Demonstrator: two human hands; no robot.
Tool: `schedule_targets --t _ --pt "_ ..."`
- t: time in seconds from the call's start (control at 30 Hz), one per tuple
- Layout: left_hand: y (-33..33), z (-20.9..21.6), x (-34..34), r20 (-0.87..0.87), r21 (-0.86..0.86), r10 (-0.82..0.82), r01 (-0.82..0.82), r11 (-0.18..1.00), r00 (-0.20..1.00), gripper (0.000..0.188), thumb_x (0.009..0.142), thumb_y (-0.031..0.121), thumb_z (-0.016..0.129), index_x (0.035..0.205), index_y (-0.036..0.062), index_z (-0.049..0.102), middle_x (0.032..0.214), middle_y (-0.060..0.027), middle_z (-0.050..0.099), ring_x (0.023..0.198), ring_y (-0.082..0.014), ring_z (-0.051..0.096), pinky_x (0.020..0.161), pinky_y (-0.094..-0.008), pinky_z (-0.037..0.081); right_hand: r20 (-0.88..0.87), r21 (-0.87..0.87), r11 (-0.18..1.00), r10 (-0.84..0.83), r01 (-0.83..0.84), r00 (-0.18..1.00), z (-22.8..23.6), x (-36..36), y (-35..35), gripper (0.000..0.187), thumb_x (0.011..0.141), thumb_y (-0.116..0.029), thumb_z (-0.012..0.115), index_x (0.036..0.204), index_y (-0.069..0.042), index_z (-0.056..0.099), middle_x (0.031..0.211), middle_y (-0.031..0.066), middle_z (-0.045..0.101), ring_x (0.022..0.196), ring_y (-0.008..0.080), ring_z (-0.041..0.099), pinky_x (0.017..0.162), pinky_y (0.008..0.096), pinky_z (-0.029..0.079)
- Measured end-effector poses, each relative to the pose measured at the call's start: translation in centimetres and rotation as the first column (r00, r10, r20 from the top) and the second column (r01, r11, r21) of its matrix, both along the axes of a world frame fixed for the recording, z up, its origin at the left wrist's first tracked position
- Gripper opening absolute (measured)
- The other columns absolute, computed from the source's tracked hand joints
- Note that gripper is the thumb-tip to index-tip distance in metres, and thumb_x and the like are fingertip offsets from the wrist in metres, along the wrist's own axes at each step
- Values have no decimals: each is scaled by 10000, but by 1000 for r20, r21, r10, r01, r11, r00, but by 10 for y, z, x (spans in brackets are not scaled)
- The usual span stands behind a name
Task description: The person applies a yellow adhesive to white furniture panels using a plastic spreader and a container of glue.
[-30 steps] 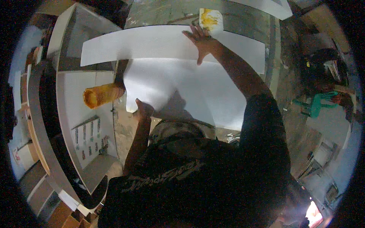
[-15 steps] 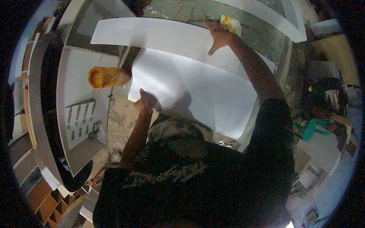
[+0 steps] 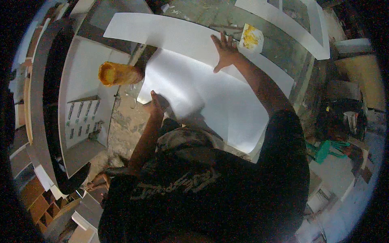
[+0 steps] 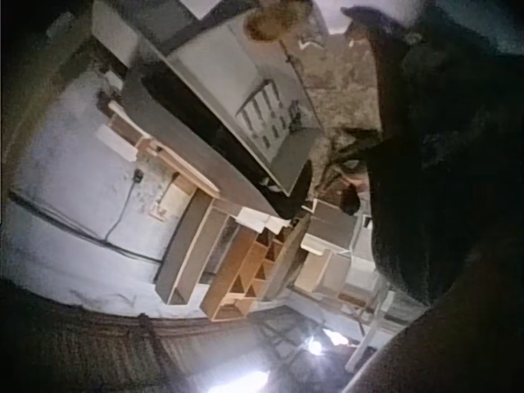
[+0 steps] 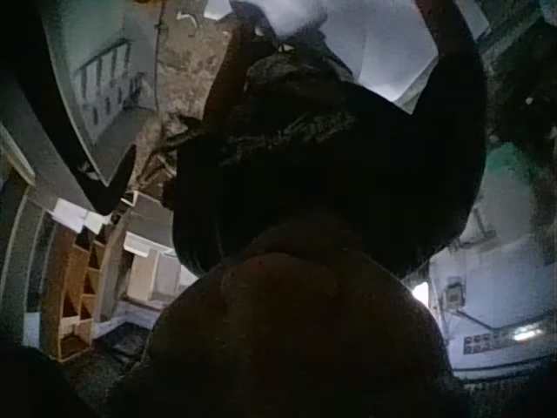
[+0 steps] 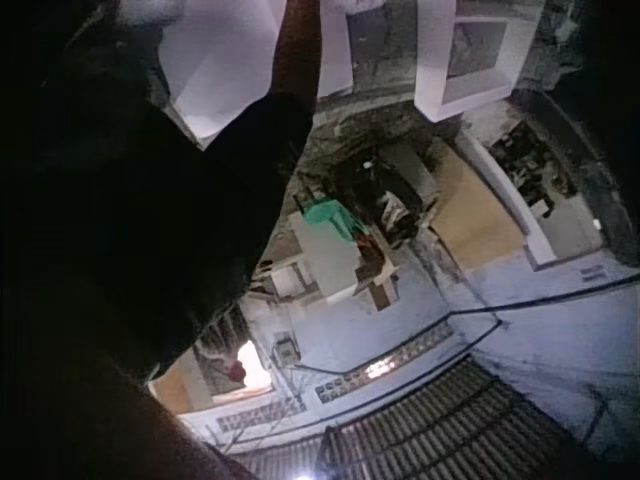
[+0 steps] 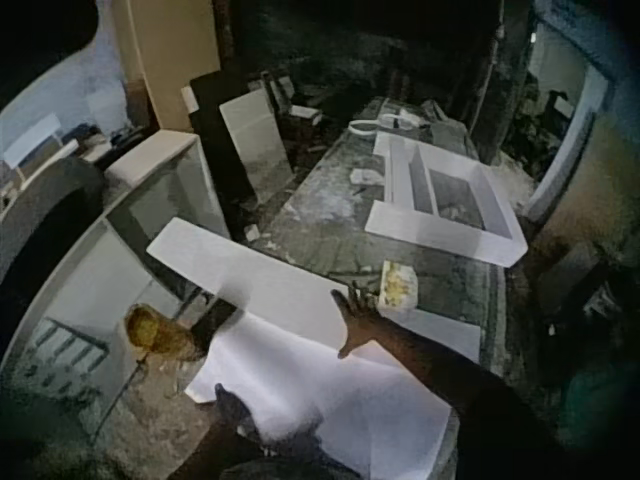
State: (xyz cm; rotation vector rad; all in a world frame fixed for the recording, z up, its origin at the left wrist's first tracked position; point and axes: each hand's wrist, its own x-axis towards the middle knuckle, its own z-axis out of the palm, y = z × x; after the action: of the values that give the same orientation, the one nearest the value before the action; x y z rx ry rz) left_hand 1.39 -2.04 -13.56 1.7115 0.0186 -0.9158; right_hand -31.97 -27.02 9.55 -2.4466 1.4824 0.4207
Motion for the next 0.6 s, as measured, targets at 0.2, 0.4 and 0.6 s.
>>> schedule_targets --t 0.2,0.4,0.6 --pt "-3 54 -14 172 244 -85 41 969 981 1020 679 568 824 1256 -133 361 1201 -298 545 1097 -368 584 965 -456 491 -42 46 998 55 -53 998 11 -3 -13 1495 435 -435 918 1542 -223 -63 1545 334 -4 1385 575 148 1106 627 191" --pt "2 93 -27 255 320 6 -90 943 967 1139 680 577 817 1358 -165 282 1228 -304 511 1155 -405 532 1014 -478 433 -85 44 995 92 -88 992 40 -2 -11 1469 436 -408 908 1545 -225 -38 1531 364 3 1394 555 156 1121 613 173" --pt "-19 149 -59 782 245 -175 -37 969 599 1189 586 503 897 1385 -98 254 1361 -274 322 1283 -425 357 1087 -490 330 -119 23 992 127 -125 985 65 3 -23 1461 419 -437 904 1547 -204 6 1518 376 49 1381 583 139 1118 617 171"
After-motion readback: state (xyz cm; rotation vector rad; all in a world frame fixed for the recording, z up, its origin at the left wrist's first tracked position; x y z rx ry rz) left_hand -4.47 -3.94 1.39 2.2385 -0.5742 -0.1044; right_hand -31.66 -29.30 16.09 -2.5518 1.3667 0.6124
